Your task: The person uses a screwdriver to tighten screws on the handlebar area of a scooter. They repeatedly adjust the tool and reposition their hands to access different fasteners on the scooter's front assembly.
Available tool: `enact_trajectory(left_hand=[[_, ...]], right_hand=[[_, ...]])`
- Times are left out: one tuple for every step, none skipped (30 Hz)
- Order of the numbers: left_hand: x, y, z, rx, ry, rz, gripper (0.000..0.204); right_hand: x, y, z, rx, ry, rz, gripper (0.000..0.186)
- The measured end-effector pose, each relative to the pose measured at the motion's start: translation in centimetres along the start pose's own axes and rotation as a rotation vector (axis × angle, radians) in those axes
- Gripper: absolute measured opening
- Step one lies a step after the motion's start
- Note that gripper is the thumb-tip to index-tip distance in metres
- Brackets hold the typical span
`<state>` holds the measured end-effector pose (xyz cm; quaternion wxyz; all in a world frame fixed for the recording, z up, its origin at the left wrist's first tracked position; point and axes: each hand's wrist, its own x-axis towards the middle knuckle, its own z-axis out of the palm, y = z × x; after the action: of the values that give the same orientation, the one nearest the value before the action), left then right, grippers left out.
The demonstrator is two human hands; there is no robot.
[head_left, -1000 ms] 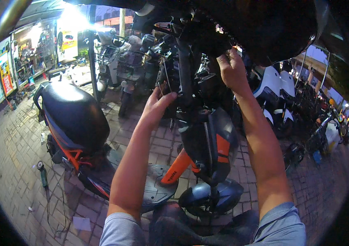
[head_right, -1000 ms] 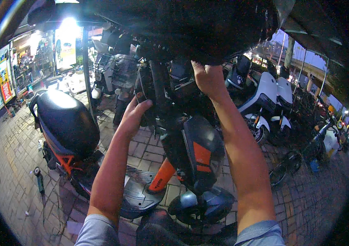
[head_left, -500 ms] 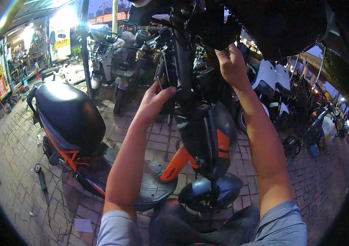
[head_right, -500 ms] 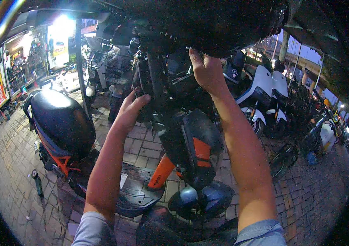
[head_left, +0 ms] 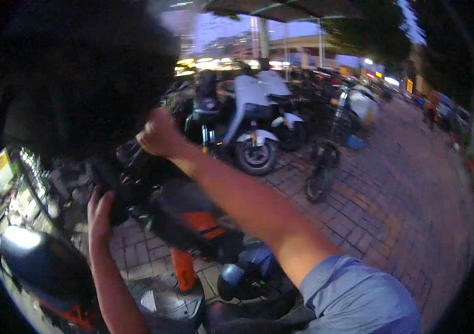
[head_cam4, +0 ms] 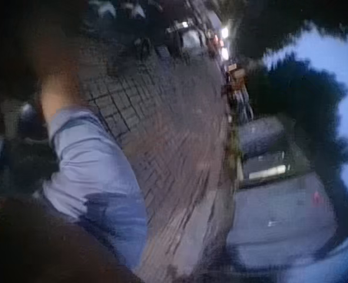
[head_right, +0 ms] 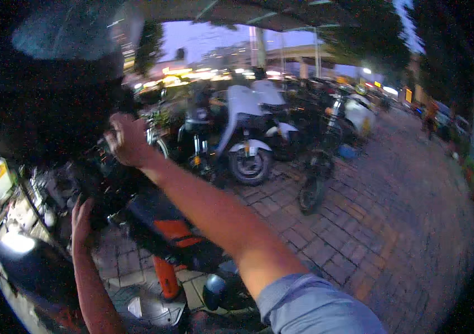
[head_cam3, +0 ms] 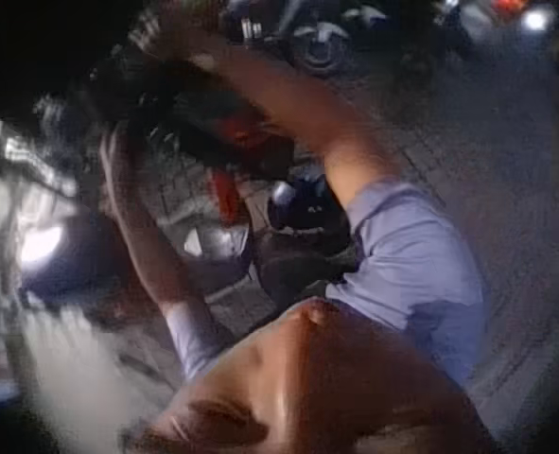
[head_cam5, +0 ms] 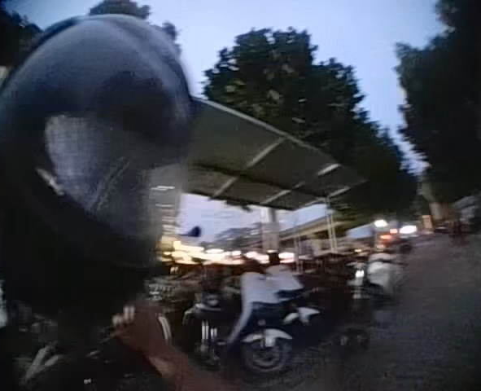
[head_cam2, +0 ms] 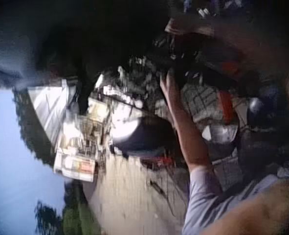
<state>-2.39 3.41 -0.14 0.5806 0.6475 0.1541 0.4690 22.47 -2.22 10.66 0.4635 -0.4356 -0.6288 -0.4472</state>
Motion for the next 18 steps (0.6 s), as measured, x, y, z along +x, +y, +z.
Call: enact_trajectory(left_hand=[[-0.6, 0.0, 0.2, -0.025, 0.044, 0.021, 0.062], [-1.1, -0.2, 0.6, -0.051, 0.097, 0.033, 0.062], [-1.2, -2.5, -1.3, 0.000, 0.099, 0.118, 0.059], [-0.9, -2.3, -0.8, -0.037, 0.089, 0.039, 0.055], [-0.5, -2.2, 0.0, -0.082, 0.068, -0.041, 0.051], [-0.3, -1.9, 0.8, -0.088, 0.048, -0.034, 0.050], [-0.1, -2.0, 1.2, -0.091, 0.031, -0.025, 0.050], [-0.1, -2.1, 1.3, -0.090, 0.027, -0.012, 0.049], [-0.1, -2.1, 1.0, -0.116, 0.008, -0.024, 0.049], [-0.2, -2.1, 1.2, -0.087, 0.033, -0.018, 0.049], [-0.4, -2.0, 1.6, -0.068, 0.058, -0.009, 0.049], [-0.5, -1.6, 1.9, -0.043, 0.088, 0.005, 0.049], [-0.1, -2.3, 0.8, -0.042, 0.044, 0.021, 0.050], [0.1, -2.5, 0.5, -0.047, 0.049, 0.031, 0.049], [0.1, -2.5, 0.5, -0.050, 0.047, 0.033, 0.049], [0.1, -2.3, 0.4, -0.051, 0.046, 0.035, 0.049], [-0.7, -1.8, 1.4, 0.007, 0.137, 0.010, 0.048], [-0.6, -1.8, 1.2, -0.007, 0.113, 0.006, 0.047]], right_hand=[[0.4, -1.5, -0.6, 0.199, 0.026, 0.101, 0.014], [0.8, -2.1, -0.6, 0.277, 0.038, 0.149, 0.019], [0.9, -3.4, -1.5, 0.331, -0.025, 0.234, 0.017], [0.4, -3.2, -0.8, 0.266, 0.004, 0.274, 0.014], [0.2, -2.5, -1.2, 0.290, 0.014, 0.277, 0.014], [-0.1, -2.2, -2.1, 0.328, 0.030, 0.282, 0.014], [-0.4, -2.0, -2.9, 0.262, 0.107, 0.201, 0.015], [-0.2, -2.7, -3.7, 0.208, 0.183, 0.113, 0.016], [0.1, -3.7, -4.1, 0.166, 0.251, 0.028, 0.017], [-0.2, -4.3, -5.2, 0.154, 0.200, 0.040, 0.018], [-0.3, -5.1, -7.4, 0.139, 0.143, 0.043, 0.019], [-0.4, -5.7, -8.6, 0.129, 0.093, 0.043, 0.021], [-1.5, -5.8, -8.4, 0.164, 0.033, 0.083, 0.018], [-2.0, -6.3, -8.6, 0.163, -0.027, 0.081, 0.018], [-2.8, -6.8, -9.4, 0.158, -0.088, 0.088, 0.019], [-3.3, -7.0, -10.2, 0.155, -0.148, 0.095, 0.019], [-3.9, -7.2, -10.8, 0.159, -0.190, 0.127, 0.019], [-4.5, -7.2, -11.4, 0.166, -0.232, 0.158, 0.019]])
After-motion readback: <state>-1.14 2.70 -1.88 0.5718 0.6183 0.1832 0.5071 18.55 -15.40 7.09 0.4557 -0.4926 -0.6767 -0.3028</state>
